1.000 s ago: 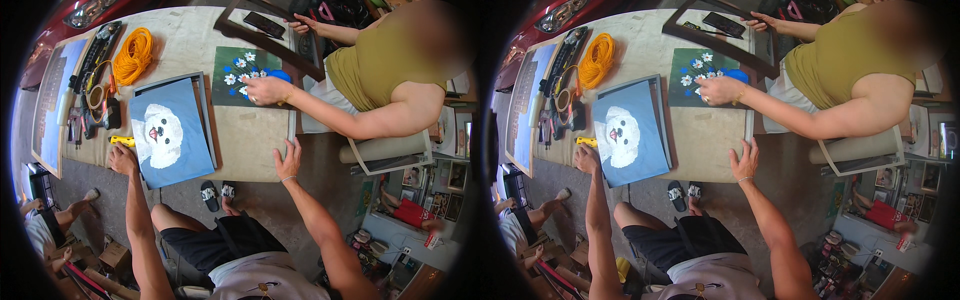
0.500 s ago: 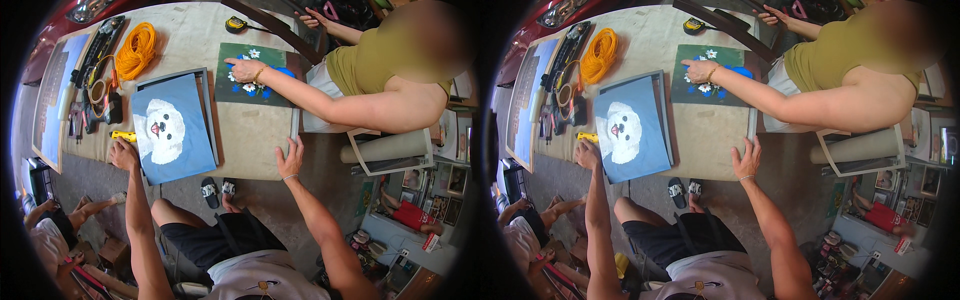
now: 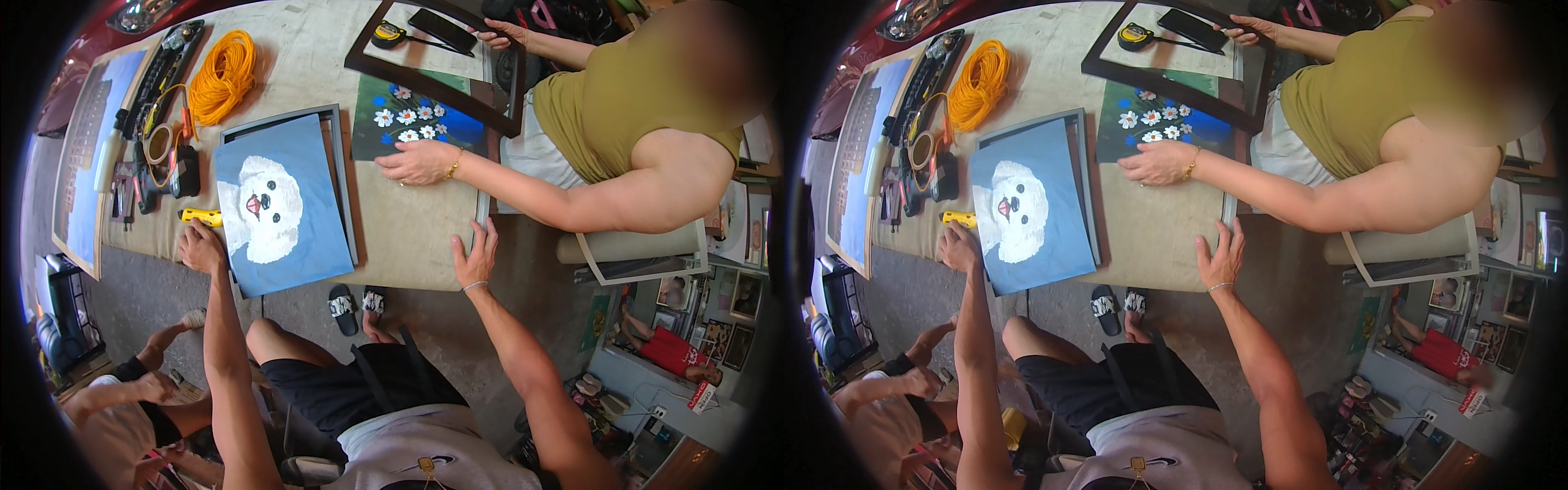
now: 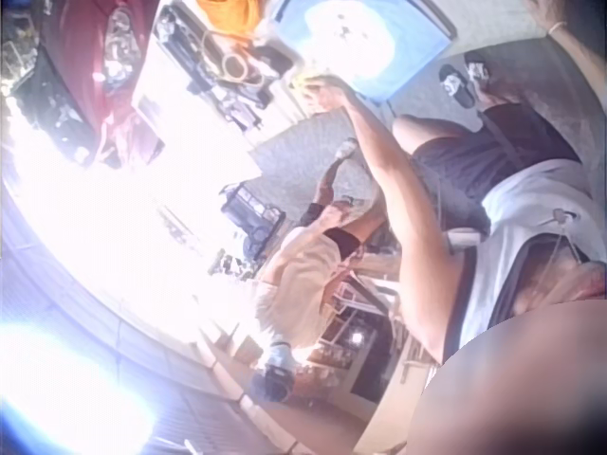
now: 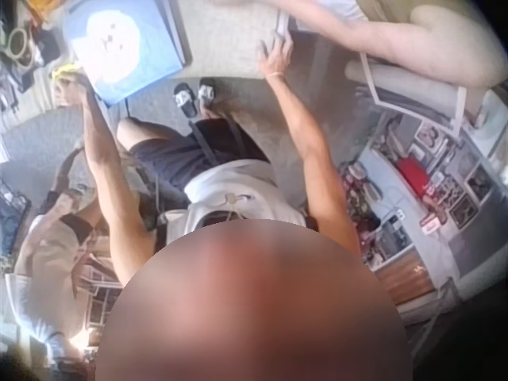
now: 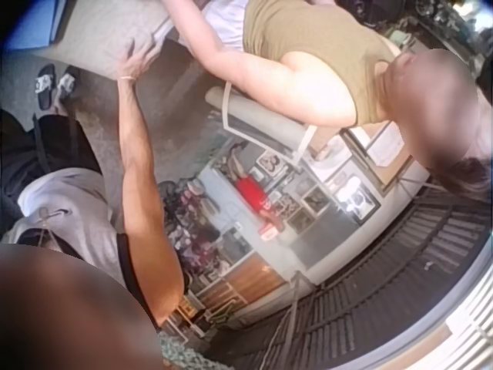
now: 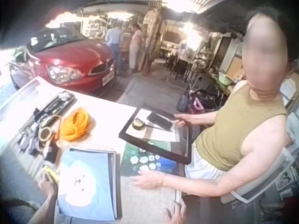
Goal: The person uses a utility knife to trim a frame backing, then places a printed image of a dog into a frame. They handle multiple frames and a large glass pane, aligning and positioning them on a workbench while another person assists nearby.
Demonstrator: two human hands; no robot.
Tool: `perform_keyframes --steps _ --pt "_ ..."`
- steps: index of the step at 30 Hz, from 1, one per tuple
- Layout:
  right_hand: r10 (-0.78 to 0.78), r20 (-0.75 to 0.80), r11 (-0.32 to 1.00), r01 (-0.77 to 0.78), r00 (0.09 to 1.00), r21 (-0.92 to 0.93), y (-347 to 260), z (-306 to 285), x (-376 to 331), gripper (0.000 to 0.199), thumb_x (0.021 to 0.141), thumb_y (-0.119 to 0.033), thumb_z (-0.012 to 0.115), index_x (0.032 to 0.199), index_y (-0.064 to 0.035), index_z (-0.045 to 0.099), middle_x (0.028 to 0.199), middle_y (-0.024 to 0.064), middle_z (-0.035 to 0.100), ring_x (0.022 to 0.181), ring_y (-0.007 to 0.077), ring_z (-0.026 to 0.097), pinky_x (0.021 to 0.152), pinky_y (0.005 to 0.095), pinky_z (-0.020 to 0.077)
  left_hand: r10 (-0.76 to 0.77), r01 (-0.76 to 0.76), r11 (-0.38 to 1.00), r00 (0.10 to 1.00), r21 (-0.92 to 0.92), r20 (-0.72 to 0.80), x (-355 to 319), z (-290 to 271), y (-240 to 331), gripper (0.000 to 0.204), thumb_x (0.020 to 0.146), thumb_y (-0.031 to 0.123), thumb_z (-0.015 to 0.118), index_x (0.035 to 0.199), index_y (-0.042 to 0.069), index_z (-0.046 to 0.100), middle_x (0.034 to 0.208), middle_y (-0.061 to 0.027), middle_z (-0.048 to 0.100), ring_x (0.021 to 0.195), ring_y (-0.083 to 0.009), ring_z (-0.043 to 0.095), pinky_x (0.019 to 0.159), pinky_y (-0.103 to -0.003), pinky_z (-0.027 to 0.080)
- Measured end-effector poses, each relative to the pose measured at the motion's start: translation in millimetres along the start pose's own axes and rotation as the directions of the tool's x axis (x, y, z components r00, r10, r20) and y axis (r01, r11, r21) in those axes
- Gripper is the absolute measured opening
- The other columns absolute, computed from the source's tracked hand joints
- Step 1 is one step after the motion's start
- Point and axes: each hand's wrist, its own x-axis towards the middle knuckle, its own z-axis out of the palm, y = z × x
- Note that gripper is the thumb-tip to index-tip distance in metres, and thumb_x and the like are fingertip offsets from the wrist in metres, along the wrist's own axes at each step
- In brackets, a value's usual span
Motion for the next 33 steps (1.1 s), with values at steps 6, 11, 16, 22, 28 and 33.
perform_keyframes --steps 6,11,16,22,28,33 --pt "0.016 0.02 1.0 -0.016 1.0 0.0 -0.7 -0.9 0.5 0.051 0.084 -0.032 0.065 0.124 -0.0033 0.05 0.135 0.0252 0.036 0.121 0.0425 0.04 0.099 0.0488 0.0359 -0.003 0.003 1.0 1.0 0.002 -0.004 -0.7 1.0 -0.7 0.036 0.092 0.044 0.052 0.082 0.013 0.068 0.086 -0.0092 0.061 0.083 -0.0329 0.057 0.069 -0.046 0.044" --pt "0.019 0.024 1.0 -0.019 1.0 -0.009 -0.6 -1.2 0.6 0.051 0.084 -0.032 0.065 0.124 -0.0032 0.05 0.136 0.0251 0.036 0.121 0.0424 0.04 0.099 0.0485 0.0355 -0.014 0.014 1.0 1.0 0.018 0.003 -0.3 2.6 -1.2 0.034 0.091 0.044 0.052 0.085 0.014 0.069 0.086 -0.0082 0.061 0.083 -0.032 0.057 0.068 -0.046 0.044" --pt "0.008 0.015 1.0 -0.008 1.0 -0.015 -0.5 -1.3 1.2 0.052 0.085 -0.034 0.065 0.125 -0.0053 0.05 0.135 0.0251 0.036 0.12 0.0435 0.041 0.096 0.0504 0.0375 -0.009 0.009 1.0 1.0 0.01 -0.004 -0.4 2.4 -1.3 0.034 0.091 0.043 0.052 0.086 0.014 0.069 0.085 -0.0082 0.061 0.083 -0.0318 0.057 0.068 -0.047 0.044" --pt "0.026 0.031 1.0 -0.026 0.999 -0.007 -1.9 -2.8 0.9 0.051 0.084 -0.031 0.065 0.124 -0.0035 0.05 0.137 0.0247 0.035 0.122 0.0425 0.039 0.099 0.0485 0.0358 -0.008 0.008 1.0 1.0 0.011 0.005 -0.2 2.9 -1.7 0.036 0.091 0.044 0.052 0.084 0.013 0.068 0.085 -0.0085 0.061 0.083 -0.0322 0.057 0.067 -0.047 0.043" --pt "0.028 0.037 1.0 -0.027 0.999 -0.005 -2.2 -3.2 1.5 0.051 0.085 -0.031 0.065 0.125 -0.0036 0.05 0.136 0.0254 0.035 0.122 0.0426 0.039 0.1 0.0487 0.035 -0.015 0.015 1.0 1.0 0.024 0.017 0.0 3.4 -2.3 0.037 0.091 0.044 0.052 0.084 0.012 0.068 0.085 -0.0088 0.061 0.083 -0.0324 0.057 0.067 -0.047 0.043" --pt "0.016 0.031 1.0 -0.016 0.999 -0.003 -2.2 -3.6 1.3 0.05 0.085 -0.031 0.065 0.125 -0.0037 0.05 0.136 0.0255 0.035 0.122 0.0424 0.039 0.1 0.0487 0.0344 -0.014 0.014 1.0 1.0 0.015 0.012 0.0 2.3 -1.7 0.037 0.091 0.044 0.052 0.084 0.012 0.068 0.085 -0.0091 0.061 0.083 -0.0325 0.057 0.068 -0.047 0.044"
